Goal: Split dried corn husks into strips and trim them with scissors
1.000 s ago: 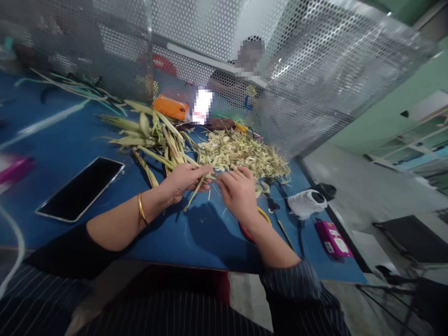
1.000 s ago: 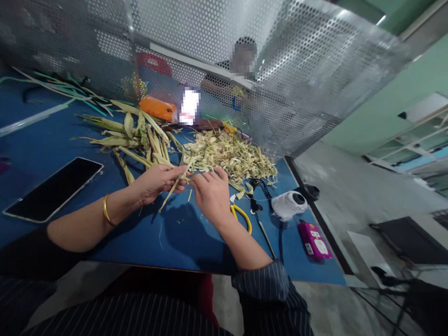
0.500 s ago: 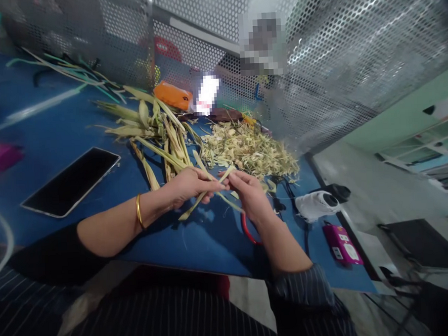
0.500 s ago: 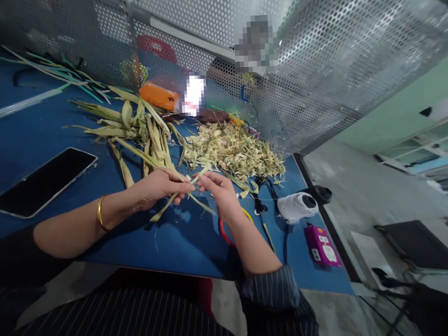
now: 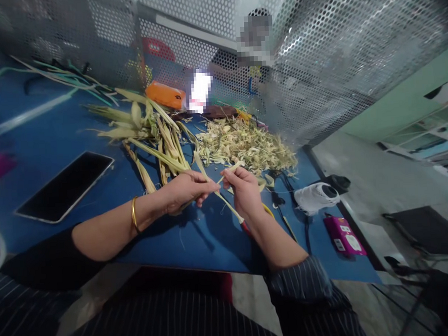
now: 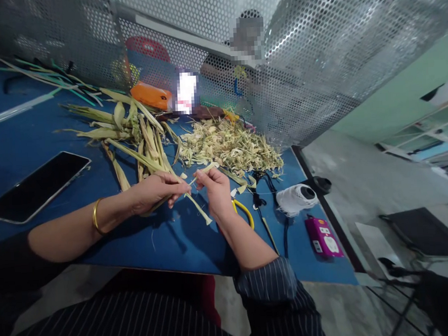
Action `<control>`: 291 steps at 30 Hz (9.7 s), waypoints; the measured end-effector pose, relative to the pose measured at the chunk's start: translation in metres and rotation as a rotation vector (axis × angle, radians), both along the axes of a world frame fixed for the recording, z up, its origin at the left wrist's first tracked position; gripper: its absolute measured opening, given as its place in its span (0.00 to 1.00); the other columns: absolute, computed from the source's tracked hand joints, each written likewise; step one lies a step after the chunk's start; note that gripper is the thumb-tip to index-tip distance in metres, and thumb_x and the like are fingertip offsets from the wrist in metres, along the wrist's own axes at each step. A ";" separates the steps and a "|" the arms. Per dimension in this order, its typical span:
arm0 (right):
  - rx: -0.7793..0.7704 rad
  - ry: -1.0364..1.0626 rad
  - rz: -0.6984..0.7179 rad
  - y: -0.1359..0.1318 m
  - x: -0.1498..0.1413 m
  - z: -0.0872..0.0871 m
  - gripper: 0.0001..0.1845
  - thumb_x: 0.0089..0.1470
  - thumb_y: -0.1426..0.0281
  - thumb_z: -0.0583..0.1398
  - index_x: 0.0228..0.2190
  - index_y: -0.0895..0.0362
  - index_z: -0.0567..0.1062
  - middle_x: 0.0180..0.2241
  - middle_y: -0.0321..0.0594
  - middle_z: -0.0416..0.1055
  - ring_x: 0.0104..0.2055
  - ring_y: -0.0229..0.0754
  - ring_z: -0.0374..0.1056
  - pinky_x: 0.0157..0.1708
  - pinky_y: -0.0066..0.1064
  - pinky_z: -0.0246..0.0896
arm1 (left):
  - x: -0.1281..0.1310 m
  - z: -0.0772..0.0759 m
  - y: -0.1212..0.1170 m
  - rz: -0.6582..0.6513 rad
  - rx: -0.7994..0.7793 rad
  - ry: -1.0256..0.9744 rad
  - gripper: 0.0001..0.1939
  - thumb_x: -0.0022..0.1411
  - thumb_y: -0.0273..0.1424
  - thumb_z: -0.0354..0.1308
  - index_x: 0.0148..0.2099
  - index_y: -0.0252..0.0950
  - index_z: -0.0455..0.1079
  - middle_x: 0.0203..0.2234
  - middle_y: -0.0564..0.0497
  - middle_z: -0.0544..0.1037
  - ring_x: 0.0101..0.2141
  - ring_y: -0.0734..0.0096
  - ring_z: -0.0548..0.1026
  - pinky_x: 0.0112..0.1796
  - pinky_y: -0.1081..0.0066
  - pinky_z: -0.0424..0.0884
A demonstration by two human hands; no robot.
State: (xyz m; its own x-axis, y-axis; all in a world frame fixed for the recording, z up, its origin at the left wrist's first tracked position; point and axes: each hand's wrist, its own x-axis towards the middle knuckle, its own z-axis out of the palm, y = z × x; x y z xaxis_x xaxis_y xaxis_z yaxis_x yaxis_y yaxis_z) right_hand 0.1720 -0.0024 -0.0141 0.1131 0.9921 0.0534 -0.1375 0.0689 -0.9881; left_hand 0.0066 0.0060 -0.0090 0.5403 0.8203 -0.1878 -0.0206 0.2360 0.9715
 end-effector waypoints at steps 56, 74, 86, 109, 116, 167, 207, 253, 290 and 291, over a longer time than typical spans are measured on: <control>0.362 -0.844 0.213 -0.028 -0.016 -0.007 0.17 0.58 0.66 0.57 0.19 0.55 0.69 0.22 0.34 0.62 0.30 0.38 0.63 0.33 0.30 0.56 | 0.004 0.000 0.000 0.408 -0.073 -0.222 0.08 0.45 0.30 0.70 0.26 0.30 0.79 0.34 0.45 0.80 0.35 0.73 0.75 0.37 0.76 0.69; 0.562 -1.166 0.061 -0.020 0.001 -0.001 0.13 0.63 0.67 0.53 0.25 0.54 0.67 0.24 0.35 0.70 0.29 0.38 0.65 0.41 0.34 0.55 | 0.000 0.004 0.000 0.343 0.020 0.014 0.15 0.46 0.37 0.70 0.33 0.31 0.77 0.31 0.47 0.79 0.26 0.76 0.73 0.25 0.74 0.67; 0.619 -1.047 -0.331 -0.026 0.005 0.014 0.07 0.58 0.64 0.59 0.36 0.52 0.75 0.39 0.43 0.74 0.45 0.46 0.68 0.48 0.42 0.56 | -0.002 0.010 -0.002 0.220 0.068 0.143 0.12 0.48 0.32 0.68 0.36 0.32 0.80 0.20 0.51 0.75 0.21 0.78 0.69 0.21 0.77 0.60; 0.374 -0.459 -0.462 -0.003 0.021 0.004 0.14 0.57 0.60 0.59 0.43 0.53 0.73 0.44 0.43 0.71 0.46 0.42 0.68 0.49 0.37 0.61 | -0.003 0.010 0.000 0.180 -0.137 0.001 0.14 0.53 0.39 0.66 0.34 0.32 0.79 0.30 0.46 0.79 0.22 0.78 0.72 0.21 0.76 0.64; -0.011 -0.013 0.038 -0.007 0.005 -0.009 0.12 0.50 0.59 0.65 0.29 0.56 0.76 0.20 0.29 0.61 0.22 0.31 0.56 0.27 0.26 0.55 | -0.001 0.005 -0.002 0.160 -0.099 0.013 0.16 0.49 0.39 0.69 0.37 0.34 0.78 0.29 0.49 0.78 0.26 0.76 0.74 0.25 0.75 0.69; 0.008 0.023 -0.032 -0.015 -0.005 -0.012 0.11 0.47 0.63 0.67 0.30 0.56 0.75 0.24 0.32 0.70 0.25 0.33 0.65 0.31 0.29 0.65 | 0.003 -0.001 -0.003 0.189 -0.151 -0.109 0.17 0.50 0.39 0.70 0.39 0.33 0.77 0.27 0.48 0.81 0.27 0.72 0.78 0.35 0.71 0.72; 0.021 -0.188 0.033 -0.009 0.003 -0.014 0.17 0.53 0.54 0.62 0.26 0.55 0.75 0.24 0.33 0.69 0.25 0.35 0.64 0.31 0.30 0.63 | 0.004 -0.002 -0.005 0.194 -0.066 -0.027 0.11 0.54 0.37 0.66 0.33 0.33 0.77 0.30 0.44 0.82 0.29 0.70 0.79 0.35 0.70 0.73; 0.195 -0.593 -0.074 -0.016 0.006 -0.009 0.11 0.57 0.62 0.58 0.28 0.55 0.70 0.23 0.32 0.68 0.22 0.33 0.62 0.26 0.26 0.58 | -0.001 0.004 0.012 0.533 -0.231 -0.282 0.16 0.61 0.39 0.57 0.40 0.30 0.76 0.25 0.48 0.80 0.21 0.76 0.75 0.22 0.77 0.69; 0.193 -0.656 0.172 -0.024 0.010 0.003 0.18 0.59 0.57 0.56 0.24 0.55 0.72 0.20 0.33 0.68 0.24 0.35 0.63 0.29 0.28 0.58 | 0.002 0.000 0.008 0.485 -0.199 -0.144 0.09 0.54 0.33 0.67 0.33 0.31 0.77 0.33 0.46 0.82 0.21 0.83 0.72 0.20 0.82 0.63; 0.196 -0.603 0.152 -0.022 0.012 0.005 0.19 0.60 0.56 0.55 0.27 0.55 0.75 0.23 0.35 0.71 0.27 0.37 0.66 0.32 0.29 0.60 | 0.002 0.000 0.008 0.482 -0.204 -0.144 0.09 0.54 0.33 0.67 0.33 0.31 0.77 0.33 0.45 0.82 0.21 0.83 0.72 0.19 0.82 0.63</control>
